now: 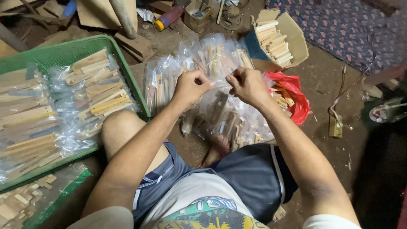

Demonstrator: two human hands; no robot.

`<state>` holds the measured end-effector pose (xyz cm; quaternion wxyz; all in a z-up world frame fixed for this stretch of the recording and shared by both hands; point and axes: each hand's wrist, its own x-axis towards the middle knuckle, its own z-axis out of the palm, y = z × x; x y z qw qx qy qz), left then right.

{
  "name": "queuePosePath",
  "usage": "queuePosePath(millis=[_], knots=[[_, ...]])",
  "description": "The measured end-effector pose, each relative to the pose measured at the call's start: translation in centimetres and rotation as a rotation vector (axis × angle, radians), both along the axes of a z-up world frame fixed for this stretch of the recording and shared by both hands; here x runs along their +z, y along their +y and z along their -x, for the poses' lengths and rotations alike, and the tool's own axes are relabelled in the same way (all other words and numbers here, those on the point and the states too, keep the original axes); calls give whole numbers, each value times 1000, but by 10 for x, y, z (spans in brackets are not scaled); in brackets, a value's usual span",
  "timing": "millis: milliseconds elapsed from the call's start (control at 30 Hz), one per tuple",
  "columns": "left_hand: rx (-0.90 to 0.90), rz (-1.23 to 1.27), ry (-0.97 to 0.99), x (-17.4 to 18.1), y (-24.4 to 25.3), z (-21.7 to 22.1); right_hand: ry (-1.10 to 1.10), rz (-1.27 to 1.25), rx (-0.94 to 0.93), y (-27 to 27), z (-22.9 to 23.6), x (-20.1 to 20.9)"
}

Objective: The person places wooden strips into plastic bags and then puts the filled bags into a green basket.

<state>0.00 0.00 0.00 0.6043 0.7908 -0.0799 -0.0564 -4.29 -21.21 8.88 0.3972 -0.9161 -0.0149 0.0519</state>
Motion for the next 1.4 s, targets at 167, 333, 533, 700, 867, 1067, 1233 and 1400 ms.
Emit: queuePosePath(millis=[167,333,533,700,867,1067,1233,1400], knots=[[-4,141,155,22,10,1,-93,107,-1,-9,-13,1],[-40,-140,184,44,4,-25,-94,90,45,-9,-25,11],[-305,-529,131,42,-2,-66,4,66,62,-9,-61,2],[-177,-597,27,12,-11,-103,38,103,160,-6,-104,-5],[-74,-504,-26,43,-13,-117,-10,-32,146,-8,-147,-13],[25,-471,-44,42,-21,-113,-283,-172,222,-19,-139,-27],[28,-399,-102,42,-47,-82,-492,38,443,-46,-90,-13],[38,-427,-176,50,-54,-58,-451,101,373,-68,-67,-26]])
